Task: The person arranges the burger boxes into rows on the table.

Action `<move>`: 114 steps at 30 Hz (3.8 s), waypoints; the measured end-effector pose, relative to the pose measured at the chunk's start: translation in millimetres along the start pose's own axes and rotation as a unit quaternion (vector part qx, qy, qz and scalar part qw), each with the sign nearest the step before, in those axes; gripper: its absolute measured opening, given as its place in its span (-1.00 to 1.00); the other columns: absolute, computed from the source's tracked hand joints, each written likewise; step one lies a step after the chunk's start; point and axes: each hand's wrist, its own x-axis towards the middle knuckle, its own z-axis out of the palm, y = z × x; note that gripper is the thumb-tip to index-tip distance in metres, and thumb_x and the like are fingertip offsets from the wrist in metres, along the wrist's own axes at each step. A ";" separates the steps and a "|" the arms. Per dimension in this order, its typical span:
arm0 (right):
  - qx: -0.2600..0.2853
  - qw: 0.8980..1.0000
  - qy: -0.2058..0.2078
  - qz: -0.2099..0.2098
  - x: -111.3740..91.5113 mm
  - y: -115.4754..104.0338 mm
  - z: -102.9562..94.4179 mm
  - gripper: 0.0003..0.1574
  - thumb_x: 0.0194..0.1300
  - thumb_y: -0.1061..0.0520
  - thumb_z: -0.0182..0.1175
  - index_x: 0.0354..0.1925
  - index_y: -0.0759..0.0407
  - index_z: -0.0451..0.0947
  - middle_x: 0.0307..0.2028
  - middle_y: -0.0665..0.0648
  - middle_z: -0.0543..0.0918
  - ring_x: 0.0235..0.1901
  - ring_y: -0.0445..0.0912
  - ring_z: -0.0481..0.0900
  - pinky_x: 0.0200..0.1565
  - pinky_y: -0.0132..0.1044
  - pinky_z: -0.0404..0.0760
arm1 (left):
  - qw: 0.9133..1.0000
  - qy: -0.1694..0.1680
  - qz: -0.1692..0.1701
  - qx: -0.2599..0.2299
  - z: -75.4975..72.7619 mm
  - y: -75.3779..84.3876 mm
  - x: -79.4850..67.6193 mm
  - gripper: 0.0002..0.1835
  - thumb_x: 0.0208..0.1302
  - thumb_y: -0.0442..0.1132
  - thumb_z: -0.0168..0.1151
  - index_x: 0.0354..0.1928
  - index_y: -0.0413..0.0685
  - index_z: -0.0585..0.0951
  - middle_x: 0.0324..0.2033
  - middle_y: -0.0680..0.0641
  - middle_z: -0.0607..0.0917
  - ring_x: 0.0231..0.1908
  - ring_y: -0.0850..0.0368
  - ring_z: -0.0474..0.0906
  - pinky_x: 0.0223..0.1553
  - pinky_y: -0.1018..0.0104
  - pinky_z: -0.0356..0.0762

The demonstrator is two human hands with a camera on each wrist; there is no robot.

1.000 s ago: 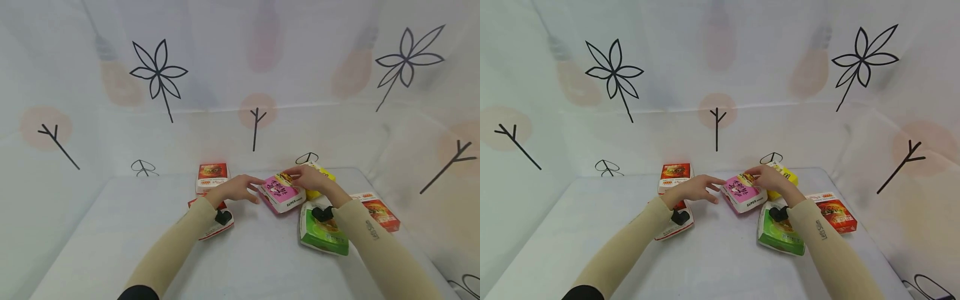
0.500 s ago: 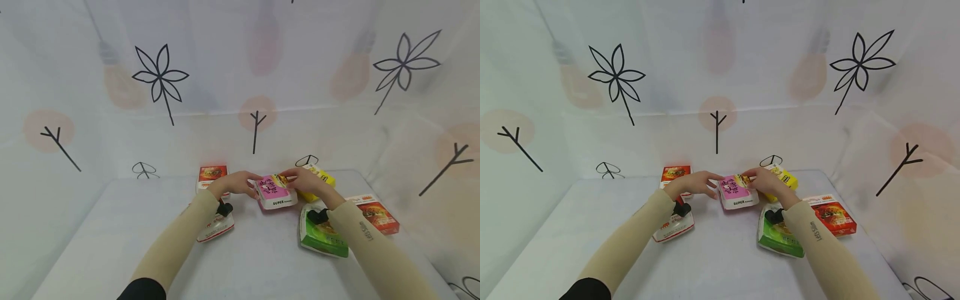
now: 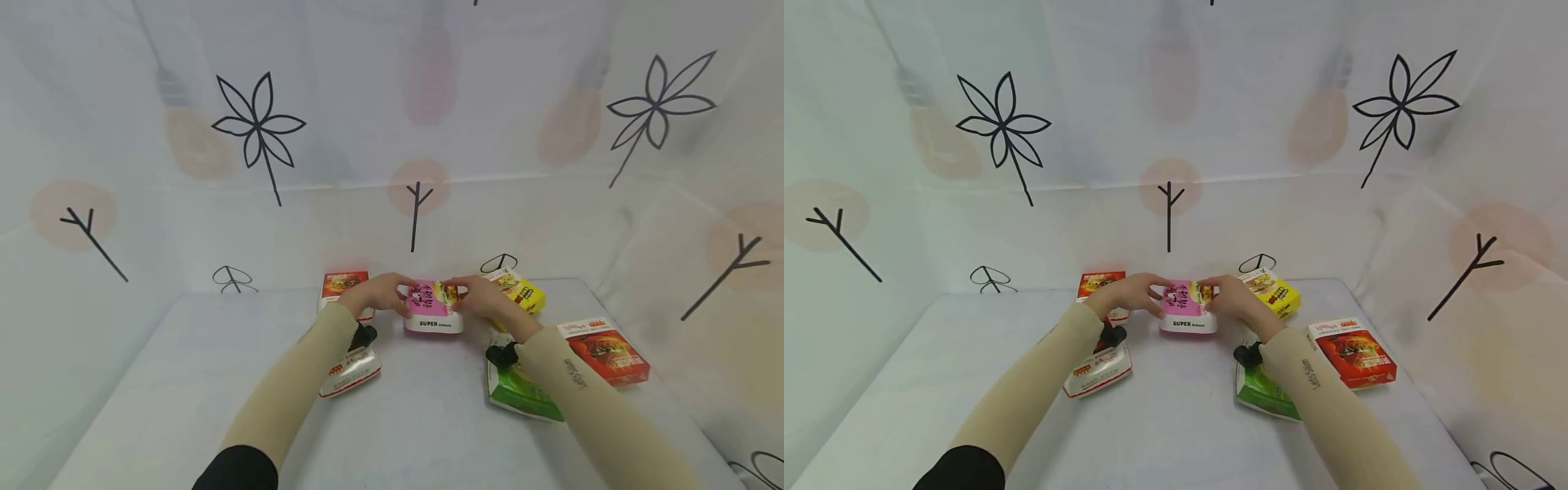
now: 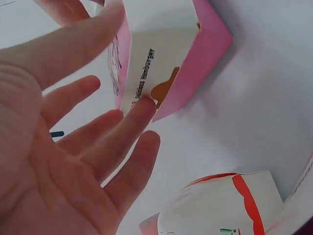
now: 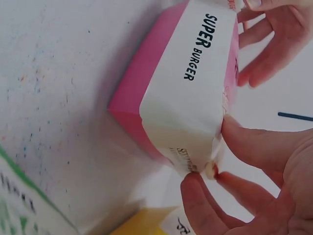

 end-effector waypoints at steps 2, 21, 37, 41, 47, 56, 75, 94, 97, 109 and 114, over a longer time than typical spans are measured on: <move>0.002 1.000 -0.002 -0.002 3.2 -1.3 2.7 -0.27 0.28 0.20 0.30 0.40 0.07 0.41 0.34 0.36 0.39 0.25 0.24 0.38 0.27 0.21 0.31 | 1.000 0.009 -0.011 0.003 0.1 -0.7 -0.2 -0.23 0.12 -0.21 0.51 0.41 0.13 0.44 0.33 -0.12 0.45 0.20 -0.02 0.49 0.22 0.02 0.43; 0.010 0.999 0.006 -0.030 3.8 -4.4 0.1 -0.40 0.30 0.21 0.30 0.30 0.15 0.51 0.27 0.36 0.46 0.25 0.31 0.38 0.25 0.22 0.33 | 0.995 0.071 -0.058 0.033 -4.6 -2.8 -4.2 -0.37 0.19 -0.33 0.44 0.32 0.04 0.51 0.18 -0.10 0.57 0.15 -0.06 0.47 0.10 0.06 0.52; 0.029 0.999 -0.001 -0.019 4.4 -6.7 1.5 -0.40 0.29 0.24 0.30 0.29 0.20 0.49 0.08 0.34 0.59 0.09 0.21 0.50 0.11 0.09 0.48 | 0.993 0.097 -0.066 0.007 -7.9 -10.6 -2.3 -0.54 0.21 -0.29 0.42 0.17 0.00 0.61 0.09 -0.07 0.62 0.08 -0.01 0.51 0.04 0.12 0.56; 0.030 0.999 -0.008 -0.018 4.1 -6.4 2.8 -0.40 0.29 0.21 0.32 0.30 0.12 0.52 0.23 0.36 0.50 0.21 0.29 0.41 0.21 0.18 0.38 | 0.994 0.091 -0.056 0.000 -8.4 -11.3 -3.6 -0.52 0.21 -0.28 0.42 0.20 0.04 0.61 0.16 -0.06 0.59 0.18 -0.03 0.45 0.16 0.04 0.48; 0.051 0.998 -0.034 0.010 3.7 -5.5 5.2 -0.32 0.30 0.13 0.34 0.37 0.01 0.46 0.34 0.34 0.40 0.29 0.27 0.33 0.27 0.20 0.29 | 0.996 0.073 -0.040 0.013 -7.9 -9.6 -4.1 -0.45 0.20 -0.23 0.44 0.27 0.09 0.58 0.30 -0.09 0.49 0.32 -0.08 0.34 0.30 -0.05 0.32; 0.066 0.997 -0.047 0.014 5.5 -7.9 10.5 -0.25 0.35 0.11 0.29 0.44 0.08 0.34 0.39 0.37 0.32 0.39 0.28 0.19 0.35 0.24 0.15 | 0.998 0.046 -0.037 0.013 -5.7 -8.6 -3.1 -0.28 0.15 -0.14 0.50 0.38 0.15 0.48 0.29 -0.15 0.50 0.25 -0.08 0.42 0.27 -0.07 0.36; 0.032 0.999 -0.026 -0.010 13.6 -6.3 12.5 -0.30 0.39 0.08 0.24 0.43 0.10 0.35 0.35 0.40 0.36 0.33 0.30 0.29 0.30 0.22 0.27 | 0.994 0.050 -0.034 0.096 1.6 -7.6 7.6 -0.36 0.15 -0.14 0.49 0.31 0.26 0.56 0.50 -0.04 0.22 0.46 -0.13 0.10 0.41 -0.07 0.11; 0.000 0.999 0.028 -0.023 -90.1 35.8 -49.3 -0.30 0.37 0.09 0.24 0.42 0.14 0.35 0.22 0.44 0.50 0.23 0.37 0.38 0.13 0.37 0.39 | 0.993 0.052 -0.058 0.091 5.3 0.6 5.1 -0.37 0.16 -0.13 0.49 0.31 0.33 0.56 0.49 0.00 0.23 0.47 -0.09 0.08 0.40 -0.10 0.12; -0.019 1.000 0.021 -0.014 -111.1 47.4 -51.2 -0.26 0.33 0.08 0.29 0.42 0.16 0.35 0.21 0.46 0.50 0.23 0.42 0.35 0.06 0.35 0.46 | 0.992 0.052 -0.062 0.092 5.6 1.1 5.6 -0.37 0.16 -0.14 0.49 0.31 0.33 0.55 0.49 0.00 0.22 0.47 -0.09 0.08 0.41 -0.09 0.11; -0.042 0.999 0.024 -0.007 -164.0 71.8 -43.4 -0.17 0.17 -0.06 0.44 0.33 0.19 0.46 0.13 0.38 0.59 0.03 0.25 0.59 -0.06 0.11 0.62 | 0.992 0.055 -0.065 0.089 4.2 -0.8 3.0 -0.37 0.17 -0.13 0.49 0.30 0.33 0.56 0.49 0.01 0.23 0.47 -0.08 0.09 0.39 -0.08 0.16; -0.051 0.998 0.021 0.011 -170.5 73.0 -38.6 -0.09 0.06 -0.14 0.49 0.33 0.11 0.47 0.17 0.36 0.55 -0.16 0.08 0.50 -0.29 -0.17 0.52 | 0.993 0.057 -0.068 0.083 4.1 -1.5 2.6 -0.38 0.16 -0.14 0.49 0.30 0.33 0.57 0.49 0.02 0.22 0.47 -0.07 0.09 0.37 -0.06 0.21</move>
